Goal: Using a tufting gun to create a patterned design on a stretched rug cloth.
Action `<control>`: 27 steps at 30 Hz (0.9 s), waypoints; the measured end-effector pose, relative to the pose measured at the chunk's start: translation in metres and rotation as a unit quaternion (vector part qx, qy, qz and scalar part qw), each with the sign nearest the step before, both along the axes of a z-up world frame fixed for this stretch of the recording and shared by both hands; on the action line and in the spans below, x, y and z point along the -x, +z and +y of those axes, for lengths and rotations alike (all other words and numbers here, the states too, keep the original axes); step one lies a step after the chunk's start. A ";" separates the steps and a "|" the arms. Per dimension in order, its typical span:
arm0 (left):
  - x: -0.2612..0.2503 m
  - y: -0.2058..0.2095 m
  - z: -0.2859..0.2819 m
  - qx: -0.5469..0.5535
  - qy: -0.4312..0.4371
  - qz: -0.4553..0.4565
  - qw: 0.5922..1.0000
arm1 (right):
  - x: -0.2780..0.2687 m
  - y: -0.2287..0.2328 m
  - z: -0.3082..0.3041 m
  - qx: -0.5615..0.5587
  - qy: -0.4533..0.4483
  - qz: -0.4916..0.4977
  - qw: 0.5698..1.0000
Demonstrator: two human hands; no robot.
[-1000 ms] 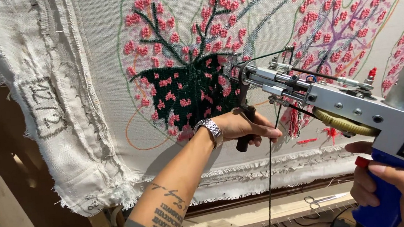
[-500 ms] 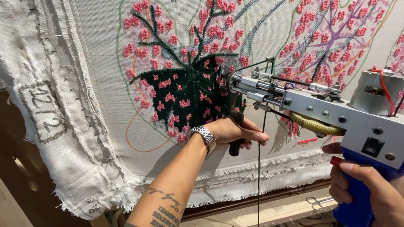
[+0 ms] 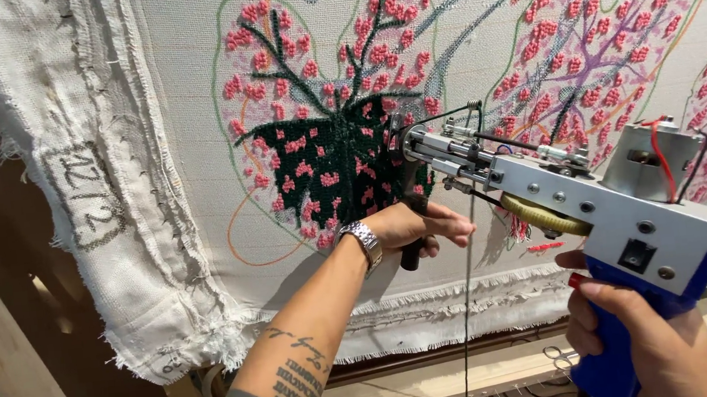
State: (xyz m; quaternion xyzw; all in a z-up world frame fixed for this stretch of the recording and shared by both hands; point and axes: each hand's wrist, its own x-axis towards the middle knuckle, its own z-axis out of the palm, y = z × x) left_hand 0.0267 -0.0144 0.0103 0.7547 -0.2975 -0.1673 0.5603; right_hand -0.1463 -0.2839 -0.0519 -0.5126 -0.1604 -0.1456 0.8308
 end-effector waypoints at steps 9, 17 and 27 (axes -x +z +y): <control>0.006 0.003 -0.001 0.037 0.170 -0.007 0.985 | 0.012 0.018 0.041 0.072 -0.064 -0.010 0.995; -0.006 0.004 0.000 0.051 0.185 -0.007 0.981 | 0.017 0.030 0.062 0.044 -0.101 0.035 0.993; -0.007 0.018 0.000 0.038 0.183 -0.006 0.982 | 0.009 0.033 0.056 0.048 -0.080 0.046 0.995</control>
